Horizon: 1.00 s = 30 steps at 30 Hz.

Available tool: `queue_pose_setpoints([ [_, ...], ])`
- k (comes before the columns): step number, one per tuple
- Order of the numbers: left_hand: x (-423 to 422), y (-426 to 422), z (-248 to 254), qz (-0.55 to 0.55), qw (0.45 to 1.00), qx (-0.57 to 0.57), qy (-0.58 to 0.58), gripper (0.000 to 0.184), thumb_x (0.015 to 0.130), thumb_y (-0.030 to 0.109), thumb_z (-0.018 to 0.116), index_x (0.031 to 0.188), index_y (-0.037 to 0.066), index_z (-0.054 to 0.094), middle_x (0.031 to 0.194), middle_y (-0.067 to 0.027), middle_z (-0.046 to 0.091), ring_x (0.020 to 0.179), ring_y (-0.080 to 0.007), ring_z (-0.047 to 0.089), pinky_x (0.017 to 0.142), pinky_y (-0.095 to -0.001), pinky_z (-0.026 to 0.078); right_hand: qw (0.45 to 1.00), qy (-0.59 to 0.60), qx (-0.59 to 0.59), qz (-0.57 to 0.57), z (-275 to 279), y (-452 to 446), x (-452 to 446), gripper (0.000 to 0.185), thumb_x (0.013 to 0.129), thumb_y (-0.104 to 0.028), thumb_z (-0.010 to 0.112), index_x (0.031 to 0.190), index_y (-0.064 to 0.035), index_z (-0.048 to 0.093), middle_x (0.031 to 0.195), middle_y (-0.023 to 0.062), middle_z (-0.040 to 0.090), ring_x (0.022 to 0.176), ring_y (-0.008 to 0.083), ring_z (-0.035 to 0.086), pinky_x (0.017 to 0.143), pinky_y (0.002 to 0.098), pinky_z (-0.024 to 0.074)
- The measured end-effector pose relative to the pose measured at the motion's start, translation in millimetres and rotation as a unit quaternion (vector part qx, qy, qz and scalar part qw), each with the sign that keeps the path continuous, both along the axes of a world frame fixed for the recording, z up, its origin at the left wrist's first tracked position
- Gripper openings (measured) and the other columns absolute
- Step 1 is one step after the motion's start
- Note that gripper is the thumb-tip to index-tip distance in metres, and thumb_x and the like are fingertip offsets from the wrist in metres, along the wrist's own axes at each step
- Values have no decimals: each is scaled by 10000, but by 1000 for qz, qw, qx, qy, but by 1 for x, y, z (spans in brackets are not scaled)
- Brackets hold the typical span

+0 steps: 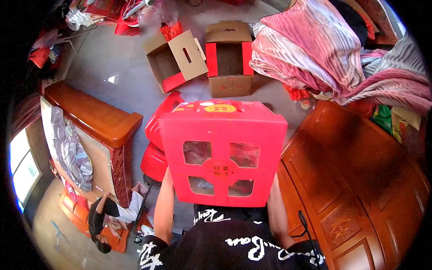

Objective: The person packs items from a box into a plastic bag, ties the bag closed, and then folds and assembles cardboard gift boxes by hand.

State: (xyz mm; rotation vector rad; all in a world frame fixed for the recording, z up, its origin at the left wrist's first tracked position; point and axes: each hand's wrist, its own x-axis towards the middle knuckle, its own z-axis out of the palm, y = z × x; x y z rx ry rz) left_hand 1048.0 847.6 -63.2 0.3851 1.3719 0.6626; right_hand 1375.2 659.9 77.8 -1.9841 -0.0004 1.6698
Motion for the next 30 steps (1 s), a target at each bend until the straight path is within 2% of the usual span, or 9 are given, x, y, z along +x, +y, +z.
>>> queue_pose_setpoints([
  [10, 48, 41, 5, -59, 996, 14, 66, 573, 1037, 485, 451, 1352, 12, 525, 1140, -120, 667, 969, -223, 657, 845, -380, 534, 982, -36, 49, 181, -4, 72, 100, 440, 1036, -229, 458, 1435, -47, 488, 1466, 99, 514, 1326, 257, 498, 1100, 395, 387],
  [14, 77, 67, -17, -111, 989, 28, 92, 575, 1040, 477, 447, 1362, 6, 523, 1149, -129, 671, 979, -230, 665, 854, -386, 538, 956, -76, 88, 270, -29, 109, 146, 426, 1034, -210, 468, 1424, -41, 502, 1457, 103, 523, 1320, 256, 503, 1093, 394, 393],
  [16, 82, 83, -47, -150, 982, 48, 109, 576, 1042, 473, 445, 1366, 3, 521, 1154, -134, 673, 984, -233, 668, 858, -389, 540, 957, -69, 72, 273, -48, 126, 163, 419, 1033, -201, 473, 1418, -37, 510, 1453, 105, 527, 1316, 256, 505, 1089, 394, 396],
  [19, 92, 115, -96, -212, 964, 88, 133, 577, 1044, 467, 443, 1373, -1, 519, 1161, -141, 676, 991, -239, 674, 865, -394, 544, 987, 17, -19, 159, -86, 150, 169, 407, 1032, -216, 479, 1380, -18, 544, 1405, 85, 554, 1296, 234, 503, 1080, 383, 393],
  [22, 89, 146, -157, -275, 936, 144, 164, 579, 1047, 461, 440, 1381, -6, 517, 1169, -148, 679, 998, -244, 679, 872, -399, 547, 991, -8, -9, 136, -141, 166, 165, 428, 1029, -221, 492, 1401, -11, 521, 1369, 62, 561, 1283, 194, 489, 1084, 366, 382],
  [25, 81, 172, -201, -350, 881, 242, 206, 580, 1049, 455, 437, 1388, -10, 515, 1176, -155, 682, 1006, -249, 684, 878, -404, 551, 987, -34, -10, 156, -202, 158, 164, 456, 1022, -228, 522, 1425, -16, 488, 1371, 67, 548, 1271, 195, 487, 1078, 355, 380],
  [26, 94, 184, -202, -236, 947, 189, 108, 441, 1053, 317, 464, 1303, -35, 556, 1023, -177, 704, 887, -263, 711, 772, -426, 590, 983, -34, -63, 171, -207, 153, 157, 458, 1021, -229, 527, 1426, -18, 485, 1370, 68, 546, 1266, 198, 489, 1077, 356, 380],
  [29, 79, 174, -241, -244, 961, 78, 103, 417, 1051, 300, 469, 1281, -35, 562, 1026, -175, 703, 896, -258, 710, 783, -416, 587, 930, -30, -273, 245, -217, 150, 148, 445, 1023, -229, 531, 1416, -25, 489, 1364, 72, 543, 1247, 213, 497, 1079, 367, 382],
  [30, 81, 177, -258, -251, 961, 70, 98, 409, 1050, 294, 471, 1274, -35, 564, 1027, -174, 702, 899, -257, 709, 786, -413, 586, 939, -35, -259, 224, -228, 153, 145, 445, 1025, -235, 528, 1416, -27, 488, 1363, 73, 544, 1249, 214, 497, 1078, 370, 386],
])
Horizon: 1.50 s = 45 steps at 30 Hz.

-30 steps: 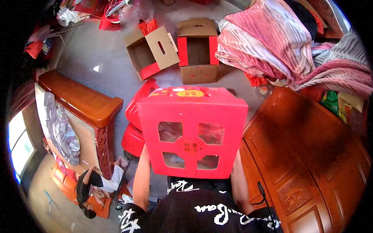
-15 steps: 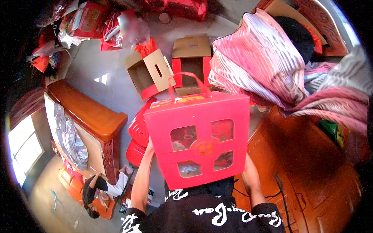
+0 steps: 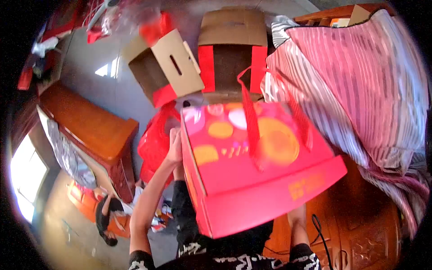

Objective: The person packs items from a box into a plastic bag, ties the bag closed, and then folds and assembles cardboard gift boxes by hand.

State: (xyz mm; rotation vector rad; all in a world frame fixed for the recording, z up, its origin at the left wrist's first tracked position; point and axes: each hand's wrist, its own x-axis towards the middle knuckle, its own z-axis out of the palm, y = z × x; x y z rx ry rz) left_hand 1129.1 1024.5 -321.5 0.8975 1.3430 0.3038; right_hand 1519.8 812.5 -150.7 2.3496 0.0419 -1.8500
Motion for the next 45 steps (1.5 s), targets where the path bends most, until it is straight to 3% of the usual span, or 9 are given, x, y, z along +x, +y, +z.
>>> queue_pose_setpoints([
  [12, -3, 5, -127, -22, 993, -109, -27, 315, 1041, 226, 491, 1186, -36, 588, 1038, -166, 694, 933, -237, 704, 827, -375, 575, 936, 16, 79, -342, -45, 13, -92, 442, 1047, -295, 483, 1416, -52, 477, 1352, 83, 556, 1271, 230, 503, 1063, 400, 429],
  [15, 9, 41, -150, 160, 956, -242, -38, 287, 1039, 209, 495, 1151, -35, 595, 1056, -163, 690, 960, -230, 699, 870, -358, 565, 883, 41, 91, -459, -65, 36, -88, 443, 1052, -311, 471, 1416, -58, 474, 1350, 85, 559, 1277, 233, 505, 1059, 408, 439],
  [21, 72, 108, -233, 157, 987, -2, 38, 483, 1010, 200, 552, 1416, -37, 443, 1395, -208, 521, 1329, -272, 490, 1115, -370, 381, 743, 56, 73, -663, -70, 44, -115, 445, 1064, -341, 449, 1416, -70, 468, 1345, 90, 566, 1288, 241, 508, 1051, 423, 461],
  [26, 101, 135, -287, -12, 945, 231, 233, 874, 883, 72, 675, 1557, -53, 132, 1630, -242, 166, 1525, -323, 164, 1236, -389, 172, 864, -2, 130, -487, -117, 15, -151, 517, 1056, -342, 467, 1483, -57, 404, 1492, 81, 466, 1329, 250, 486, 1104, 406, 406],
  [32, 60, 156, -357, -97, 882, 322, 329, 886, 837, 240, 742, 1504, -68, 246, 1506, -283, 389, 1399, -393, 401, 1179, -425, 317, 811, -26, 112, -574, -151, 41, -165, 483, 998, -317, 561, 1396, -52, 494, 1379, 89, 562, 1247, 236, 549, 1057, 401, 432],
  [35, 32, 186, -377, -68, 978, 20, 197, 941, 809, 394, 794, 1488, -42, 310, 1390, -248, 548, 1276, -371, 553, 1081, -433, 438, 766, -70, 100, -631, -172, 56, -172, 448, 1011, -325, 534, 1355, -39, 516, 1277, 77, 620, 1150, 243, 599, 985, 398, 480],
  [37, 10, 166, -383, -123, 968, 21, 219, 855, 784, 499, 795, 1363, -35, 464, 1241, -207, 640, 1150, -331, 629, 994, -425, 489, 923, -50, 107, -366, -171, 50, -169, 446, 1009, -338, 533, 1338, -38, 528, 1196, 70, 652, 1065, 244, 629, 908, 399, 511],
  [40, 3, 149, -365, -184, 948, 57, 253, 773, 766, 596, 794, 1198, -26, 641, 1038, -164, 736, 983, -292, 713, 873, -426, 544, 931, 7, 89, -354, -160, 81, -158, 455, 1001, -363, 540, 1323, -42, 542, 1085, 59, 681, 955, 233, 654, 799, 395, 534],
  [45, 16, 154, -309, -195, 922, 153, 296, 603, 830, 539, 760, 1051, -18, 698, 764, -163, 705, 742, -283, 713, 683, -449, 532, 867, 56, 200, -453, -162, 112, -170, 505, 1022, -248, 524, 1442, 19, 435, 1358, 74, 544, 1182, 141, 537, 991, 289, 433],
])
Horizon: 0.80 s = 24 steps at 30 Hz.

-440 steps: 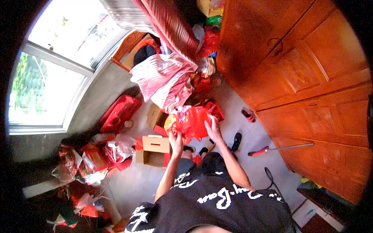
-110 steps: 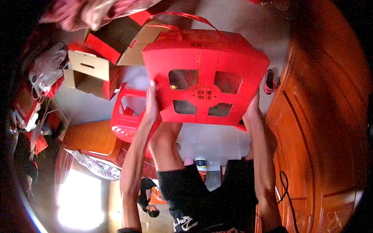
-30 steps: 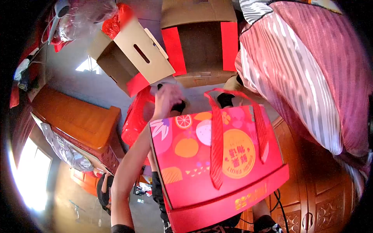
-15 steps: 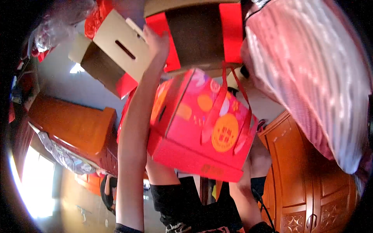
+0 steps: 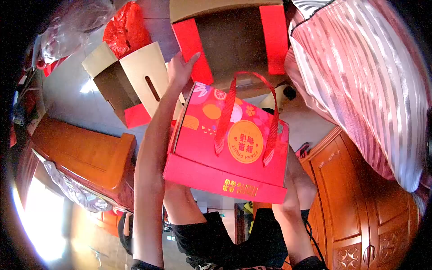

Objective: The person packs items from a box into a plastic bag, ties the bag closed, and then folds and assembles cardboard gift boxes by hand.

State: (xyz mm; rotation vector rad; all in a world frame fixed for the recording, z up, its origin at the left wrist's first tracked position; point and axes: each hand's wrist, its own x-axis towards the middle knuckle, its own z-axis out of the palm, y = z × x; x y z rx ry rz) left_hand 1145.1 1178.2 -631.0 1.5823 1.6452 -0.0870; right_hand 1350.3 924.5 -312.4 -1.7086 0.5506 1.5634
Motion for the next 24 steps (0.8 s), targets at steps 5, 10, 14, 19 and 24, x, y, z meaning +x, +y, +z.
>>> queue_pose_setpoints([
  [5, 4, 18, 30, 55, 992, 96, -67, 493, 904, 459, 703, 959, -30, 678, 676, -169, 644, 602, -210, 632, 566, -398, 468, 998, -24, 42, 29, 23, 23, 3, 470, 1043, -239, 494, 1426, 29, 441, 1326, 71, 561, 1152, 138, 555, 971, 283, 447],
  [10, -11, 21, 157, 182, 954, 215, -101, 350, 964, 301, 690, 1010, -46, 670, 769, -77, 682, 621, -102, 576, 551, -326, 462, 949, -69, 95, 292, 21, 35, 35, 444, 1082, -251, 413, 1455, -10, 428, 1385, 70, 537, 1231, 165, 523, 1056, 299, 403],
  [14, -38, 9, 201, 366, 897, 227, -100, 275, 966, 243, 701, 1078, -6, 670, 914, -60, 706, 770, -102, 627, 633, -297, 540, 997, 50, 37, -52, 12, 56, 28, 495, 1079, -313, 422, 1483, -27, 406, 1443, 88, 510, 1292, 190, 498, 1121, 307, 363],
  [19, -84, -8, 229, 486, 816, 246, -192, 356, 952, 251, 716, 1184, 7, 602, 1022, -104, 700, 843, -177, 685, 697, -333, 609, 954, 296, 47, -32, -180, 90, 8, 453, 1038, -408, 479, 1222, -6, 579, 1112, 108, 655, 912, 194, 628, 850, 337, 508],
  [24, -134, -27, 208, 533, 795, 213, -198, 304, 967, 233, 694, 1163, 29, 583, 1034, -111, 685, 839, -187, 695, 715, -350, 611, 915, 312, 129, 223, -349, 79, -52, 495, 1021, -442, 493, 950, -2, 708, 944, 110, 737, 796, 165, 692, 781, 307, 558],
])
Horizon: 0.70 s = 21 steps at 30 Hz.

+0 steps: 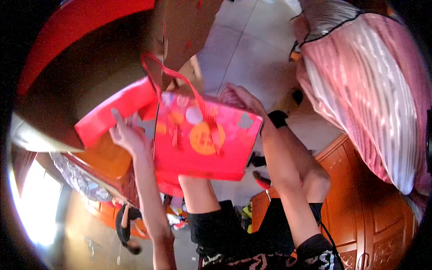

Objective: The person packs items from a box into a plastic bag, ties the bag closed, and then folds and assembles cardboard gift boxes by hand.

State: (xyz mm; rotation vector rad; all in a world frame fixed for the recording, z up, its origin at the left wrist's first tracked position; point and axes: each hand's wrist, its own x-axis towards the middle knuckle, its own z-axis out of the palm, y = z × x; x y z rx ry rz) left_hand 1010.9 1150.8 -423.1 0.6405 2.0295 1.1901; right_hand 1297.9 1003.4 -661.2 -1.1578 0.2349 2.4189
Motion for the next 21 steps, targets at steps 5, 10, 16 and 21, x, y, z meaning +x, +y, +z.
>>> queue_pose_setpoints([
  [5, 25, -5, -28, 28, 993, 33, -107, 355, 996, 211, 638, 1288, 34, 540, 1210, -160, 634, 1114, -285, 657, 928, -465, 583, 999, -35, -31, -4, 18, -16, 25, 547, 1042, -454, 465, 1245, 20, 647, 1125, 106, 724, 951, 206, 695, 903, 347, 549],
  [10, 3, 65, 11, -41, 973, -5, -227, 464, 1017, 246, 589, 1300, -106, 482, 1315, -235, 576, 1256, -337, 557, 1134, -467, 440, 984, -53, -56, -162, -4, -73, 80, 576, 1056, -462, 413, 1382, 3, 507, 1355, 132, 556, 1190, 245, 559, 1043, 387, 451],
  [16, 5, 34, 65, -71, 983, -52, -164, 456, 1009, 253, 608, 1301, -82, 504, 1337, -223, 575, 1300, -323, 526, 1175, -490, 381, 912, -332, 14, -242, 35, -103, 133, 599, 1057, -449, 417, 1468, -13, 425, 1517, 163, 438, 1374, 285, 448, 1151, 415, 355],
  [21, 40, 21, 92, -21, 976, -74, -204, 437, 1021, 213, 581, 1341, -69, 485, 1394, -209, 532, 1335, -319, 491, 1181, -485, 374, 792, -559, 243, -26, 168, -63, 73, 576, 982, -390, 618, 1416, -30, 498, 1463, 203, 476, 1363, 325, 448, 1141, 435, 328],
])
